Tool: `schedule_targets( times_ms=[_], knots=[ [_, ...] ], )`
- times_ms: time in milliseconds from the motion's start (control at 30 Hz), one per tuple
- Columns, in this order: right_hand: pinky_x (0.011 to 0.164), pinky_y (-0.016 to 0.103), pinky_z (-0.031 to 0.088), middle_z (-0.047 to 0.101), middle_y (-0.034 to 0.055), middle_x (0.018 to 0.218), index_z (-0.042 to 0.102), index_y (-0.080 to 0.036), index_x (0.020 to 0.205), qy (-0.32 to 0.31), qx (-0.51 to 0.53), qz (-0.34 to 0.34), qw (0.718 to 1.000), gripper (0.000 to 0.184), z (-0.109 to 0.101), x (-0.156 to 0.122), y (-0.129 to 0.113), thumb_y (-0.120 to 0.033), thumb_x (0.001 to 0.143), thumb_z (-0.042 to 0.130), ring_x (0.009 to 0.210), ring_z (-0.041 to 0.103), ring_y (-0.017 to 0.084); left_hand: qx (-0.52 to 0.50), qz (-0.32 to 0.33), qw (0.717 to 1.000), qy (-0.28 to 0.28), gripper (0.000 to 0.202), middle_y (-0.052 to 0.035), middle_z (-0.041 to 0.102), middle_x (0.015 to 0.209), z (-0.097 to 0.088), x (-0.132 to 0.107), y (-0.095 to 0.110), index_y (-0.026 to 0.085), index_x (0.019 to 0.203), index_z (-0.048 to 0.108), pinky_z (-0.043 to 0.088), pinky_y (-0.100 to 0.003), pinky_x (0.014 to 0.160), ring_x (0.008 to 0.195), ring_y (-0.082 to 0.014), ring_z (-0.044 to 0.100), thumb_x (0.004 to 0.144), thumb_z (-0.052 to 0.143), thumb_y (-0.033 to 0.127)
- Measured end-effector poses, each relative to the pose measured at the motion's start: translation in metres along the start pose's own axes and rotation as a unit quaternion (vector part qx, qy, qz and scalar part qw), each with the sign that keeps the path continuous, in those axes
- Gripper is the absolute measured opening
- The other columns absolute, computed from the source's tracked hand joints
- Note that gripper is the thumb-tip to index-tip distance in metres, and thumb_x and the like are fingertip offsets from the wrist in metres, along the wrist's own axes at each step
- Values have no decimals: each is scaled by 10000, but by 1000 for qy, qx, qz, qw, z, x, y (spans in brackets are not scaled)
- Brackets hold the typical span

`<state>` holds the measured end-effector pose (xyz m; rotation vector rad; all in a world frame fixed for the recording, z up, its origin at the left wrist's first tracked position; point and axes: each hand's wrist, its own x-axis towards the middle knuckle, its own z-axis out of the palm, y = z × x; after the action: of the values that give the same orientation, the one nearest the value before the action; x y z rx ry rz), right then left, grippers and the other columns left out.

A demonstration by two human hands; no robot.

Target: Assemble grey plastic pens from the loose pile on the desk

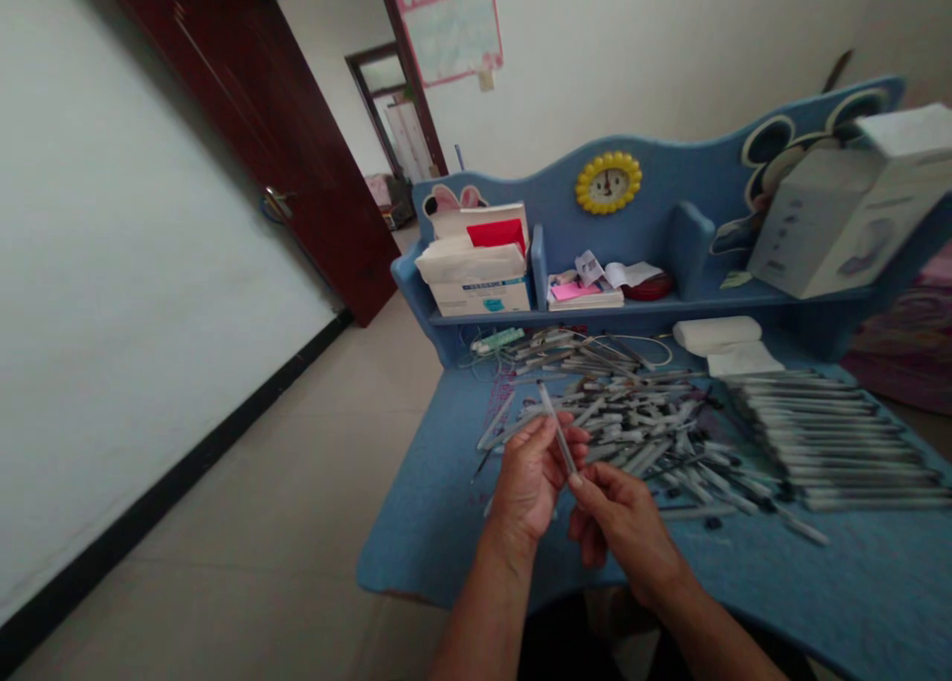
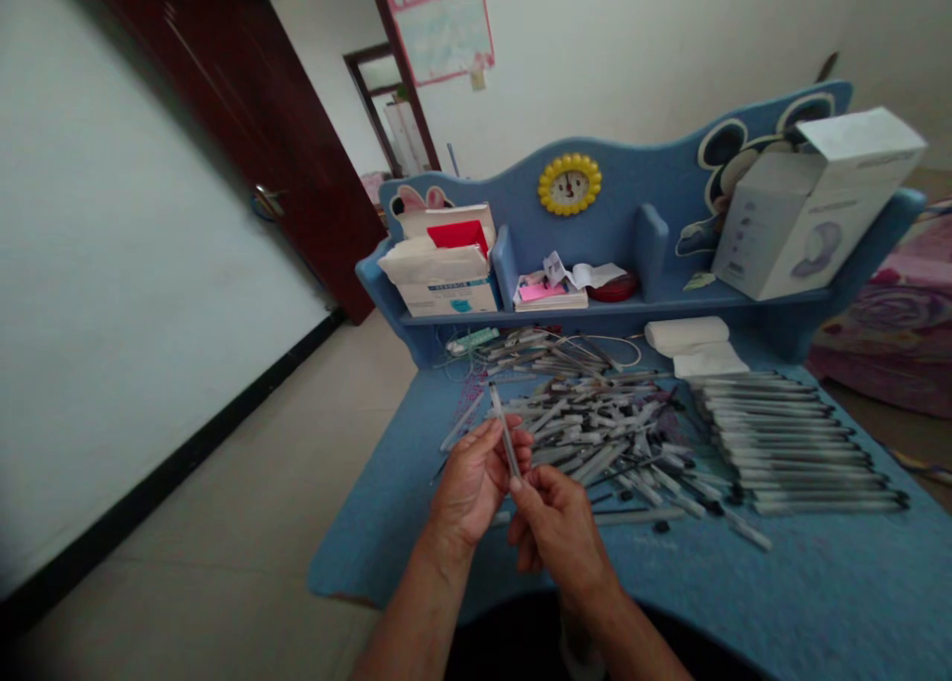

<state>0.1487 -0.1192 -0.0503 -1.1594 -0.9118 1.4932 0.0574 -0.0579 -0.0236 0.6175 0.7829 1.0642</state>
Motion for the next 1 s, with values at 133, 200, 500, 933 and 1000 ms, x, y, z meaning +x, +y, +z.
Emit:
schedule_targets(
  times_ms=[133,200,500,933,1000],
  knots=[
    [290,151,326,582,-38,473,479,-161,732,-2,21,-2,1000,377,7,-1,5,-533,787,505,279,468,71,-28,23,998,44,229,4,587,574,3,5,-7,115,778,604,412,-189,444,432,-78,525,697,657,323],
    [289,148,325,573,-44,462,477,-163,722,-6,35,2,999,363,10,-3,4,-517,794,506,272,463,68,-38,46,996,72,237,25,555,547,6,7,-9,121,739,590,387,-181,420,406,-65,493,672,676,331],
    [263,134,251,455,-82,379,475,-168,644,30,42,-8,999,357,7,-3,-4,-487,799,521,245,356,40,-19,100,984,145,281,45,508,524,20,15,-22,138,666,553,354,-184,407,388,-50,447,622,700,374],
    [393,177,390,573,-32,535,499,-175,764,16,60,-26,998,303,-13,-33,-7,-470,779,567,395,520,83,-99,107,977,153,113,27,552,582,-2,20,29,133,719,559,417,-184,473,447,-53,492,732,629,221],
    [421,195,411,591,-19,568,518,-171,812,13,55,-47,997,285,-20,-26,-12,-448,783,576,425,539,96,-101,80,981,146,106,17,566,592,0,16,18,128,737,573,431,-189,482,462,-61,511,726,632,216]
  ],
)
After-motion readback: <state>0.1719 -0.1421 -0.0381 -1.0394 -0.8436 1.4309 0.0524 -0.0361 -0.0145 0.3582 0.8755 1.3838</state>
